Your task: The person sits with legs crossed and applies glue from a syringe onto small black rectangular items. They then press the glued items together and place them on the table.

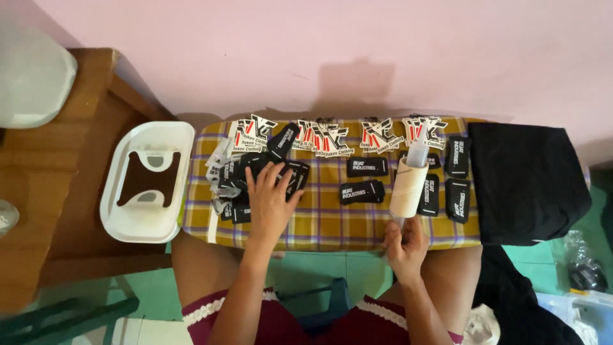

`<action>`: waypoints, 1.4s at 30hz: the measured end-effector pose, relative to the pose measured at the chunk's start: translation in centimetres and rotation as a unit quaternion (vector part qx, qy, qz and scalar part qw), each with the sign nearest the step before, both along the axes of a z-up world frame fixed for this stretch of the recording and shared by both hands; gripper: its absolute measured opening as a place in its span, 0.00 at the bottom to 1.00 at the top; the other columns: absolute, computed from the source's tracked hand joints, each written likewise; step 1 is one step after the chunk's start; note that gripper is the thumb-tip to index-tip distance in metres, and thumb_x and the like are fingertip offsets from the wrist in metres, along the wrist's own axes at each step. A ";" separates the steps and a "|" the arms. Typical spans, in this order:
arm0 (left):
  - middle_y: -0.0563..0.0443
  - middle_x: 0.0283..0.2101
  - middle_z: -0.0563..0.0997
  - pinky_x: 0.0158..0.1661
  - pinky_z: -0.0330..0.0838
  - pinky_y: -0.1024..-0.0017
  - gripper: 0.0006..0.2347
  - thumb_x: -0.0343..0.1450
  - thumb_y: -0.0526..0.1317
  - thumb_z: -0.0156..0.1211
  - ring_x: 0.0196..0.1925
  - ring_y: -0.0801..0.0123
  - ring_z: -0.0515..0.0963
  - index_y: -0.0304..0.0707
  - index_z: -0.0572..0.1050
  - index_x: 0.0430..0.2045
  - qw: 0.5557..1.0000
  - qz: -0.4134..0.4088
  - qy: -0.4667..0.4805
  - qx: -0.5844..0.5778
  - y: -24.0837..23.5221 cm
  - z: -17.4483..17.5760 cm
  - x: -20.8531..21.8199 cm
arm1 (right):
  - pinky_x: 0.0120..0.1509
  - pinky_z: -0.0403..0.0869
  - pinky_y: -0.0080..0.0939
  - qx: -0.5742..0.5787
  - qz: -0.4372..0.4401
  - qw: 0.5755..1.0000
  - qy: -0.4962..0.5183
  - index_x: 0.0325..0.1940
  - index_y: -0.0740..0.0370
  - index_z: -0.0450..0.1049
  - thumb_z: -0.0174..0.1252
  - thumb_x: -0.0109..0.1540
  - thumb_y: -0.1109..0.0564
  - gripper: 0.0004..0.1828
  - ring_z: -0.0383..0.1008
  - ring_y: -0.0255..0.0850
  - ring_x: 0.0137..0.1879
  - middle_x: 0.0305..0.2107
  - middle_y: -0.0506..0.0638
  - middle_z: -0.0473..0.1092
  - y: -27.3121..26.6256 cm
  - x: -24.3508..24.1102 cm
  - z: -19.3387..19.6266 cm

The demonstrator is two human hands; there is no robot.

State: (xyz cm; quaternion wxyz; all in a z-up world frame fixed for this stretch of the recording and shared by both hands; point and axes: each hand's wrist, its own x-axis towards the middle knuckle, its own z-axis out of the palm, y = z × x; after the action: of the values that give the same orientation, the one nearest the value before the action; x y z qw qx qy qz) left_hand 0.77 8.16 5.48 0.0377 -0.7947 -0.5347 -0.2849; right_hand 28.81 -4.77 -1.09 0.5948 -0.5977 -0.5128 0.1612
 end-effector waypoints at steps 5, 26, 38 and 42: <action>0.53 0.39 0.84 0.72 0.40 0.42 0.07 0.70 0.44 0.66 0.57 0.61 0.79 0.42 0.85 0.32 0.999 -0.012 -0.015 0.032 1.0 -2.1 -0.7 | 0.25 0.68 0.33 0.005 -0.013 1.000 -0.014 0.40 0.59 0.74 0.54 0.68 0.55 0.07 0.70 0.37 0.14 0.07 0.44 0.68 0.2 -0.7 1.4; 0.40 0.50 0.81 0.62 0.67 0.46 0.23 0.71 0.59 0.59 0.53 0.51 0.80 0.37 0.77 0.46 0.959 -0.230 -0.157 0.045 -7.5 -3.0 2.6 | 0.25 0.71 0.35 0.024 0.012 0.999 0.019 0.55 0.71 0.71 0.50 0.70 0.59 0.14 0.71 0.37 0.15 0.13 0.48 0.69 -0.1 0.4 -1.9; 0.49 0.50 0.75 0.65 0.54 0.33 0.25 0.72 0.62 0.51 0.54 0.57 0.75 0.48 0.71 0.57 0.981 -0.182 -0.010 0.065 -8.5 -5.1 -0.7 | 0.13 0.67 0.32 -0.094 0.113 0.986 0.077 0.35 0.61 0.71 0.53 0.65 0.58 0.06 0.66 0.33 0.11 0.12 0.45 0.69 -5.9 -5.8 3.5; 0.54 0.73 0.60 0.72 0.46 0.36 0.31 0.74 0.57 0.62 0.76 0.61 0.56 0.48 0.57 0.69 0.983 -0.172 0.017 0.055 -8.5 -7.3 -0.7 | 0.12 0.64 0.31 -0.239 0.194 0.938 0.158 0.43 0.61 0.72 0.55 0.67 0.57 0.05 0.66 0.32 0.11 0.21 0.45 0.74 -8.1 -10.1 4.3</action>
State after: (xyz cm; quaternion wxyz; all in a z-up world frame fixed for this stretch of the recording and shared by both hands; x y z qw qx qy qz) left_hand 0.05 -0.36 -1.87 0.0408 -0.8760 -0.3732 -0.3030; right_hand 18.72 -12.86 3.23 0.4651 -0.5780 -0.4641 0.4839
